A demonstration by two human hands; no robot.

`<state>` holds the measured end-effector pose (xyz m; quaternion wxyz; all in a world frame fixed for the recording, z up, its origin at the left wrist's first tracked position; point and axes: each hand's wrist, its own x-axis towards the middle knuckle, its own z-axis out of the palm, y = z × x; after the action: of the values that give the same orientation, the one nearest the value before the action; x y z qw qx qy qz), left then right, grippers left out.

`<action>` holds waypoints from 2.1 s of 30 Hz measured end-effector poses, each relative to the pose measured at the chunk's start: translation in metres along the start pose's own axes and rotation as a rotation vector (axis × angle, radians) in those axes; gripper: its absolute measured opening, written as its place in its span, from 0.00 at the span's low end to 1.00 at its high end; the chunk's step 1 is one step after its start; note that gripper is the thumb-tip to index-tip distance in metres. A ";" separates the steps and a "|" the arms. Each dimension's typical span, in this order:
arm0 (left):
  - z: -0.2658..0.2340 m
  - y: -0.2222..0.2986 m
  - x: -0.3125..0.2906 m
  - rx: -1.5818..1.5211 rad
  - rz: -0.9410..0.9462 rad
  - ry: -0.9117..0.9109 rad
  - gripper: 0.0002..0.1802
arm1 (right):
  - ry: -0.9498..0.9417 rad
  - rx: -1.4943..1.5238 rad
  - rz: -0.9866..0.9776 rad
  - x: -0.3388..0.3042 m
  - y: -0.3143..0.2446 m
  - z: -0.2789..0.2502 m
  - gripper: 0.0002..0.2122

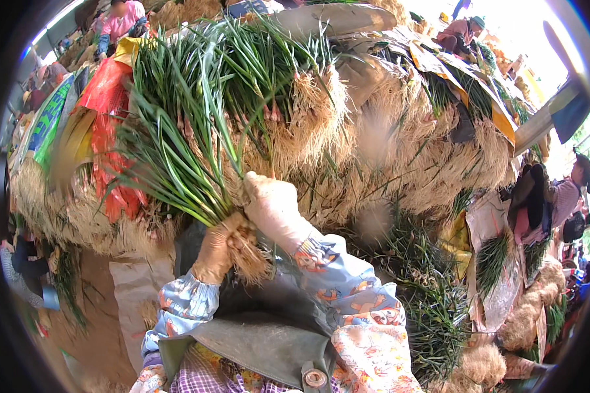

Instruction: The person gathers green onions from a large pile and ties them into bundles by hand.

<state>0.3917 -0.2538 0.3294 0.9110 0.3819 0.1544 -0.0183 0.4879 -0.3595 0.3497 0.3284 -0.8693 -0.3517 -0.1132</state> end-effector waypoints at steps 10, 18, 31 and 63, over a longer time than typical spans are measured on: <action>-0.013 0.014 -0.027 -0.327 -0.017 -0.295 0.11 | -0.479 -0.044 0.077 -0.078 0.111 0.032 0.08; -0.022 0.000 -0.019 -0.548 -0.048 -0.458 0.08 | -0.443 1.074 0.543 -0.010 0.013 -0.031 0.13; -0.035 -0.002 -0.035 -0.549 0.001 -0.402 0.10 | -0.769 1.429 0.408 -0.027 -0.005 0.030 0.23; -0.021 0.033 0.017 -0.253 -0.001 -0.328 0.31 | -0.032 -0.188 0.455 0.129 0.044 -0.051 0.14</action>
<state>0.4068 -0.2139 0.3332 0.9647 0.2562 0.0055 -0.0611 0.6134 -0.3469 0.4225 0.2577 -0.9544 -0.1401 -0.0548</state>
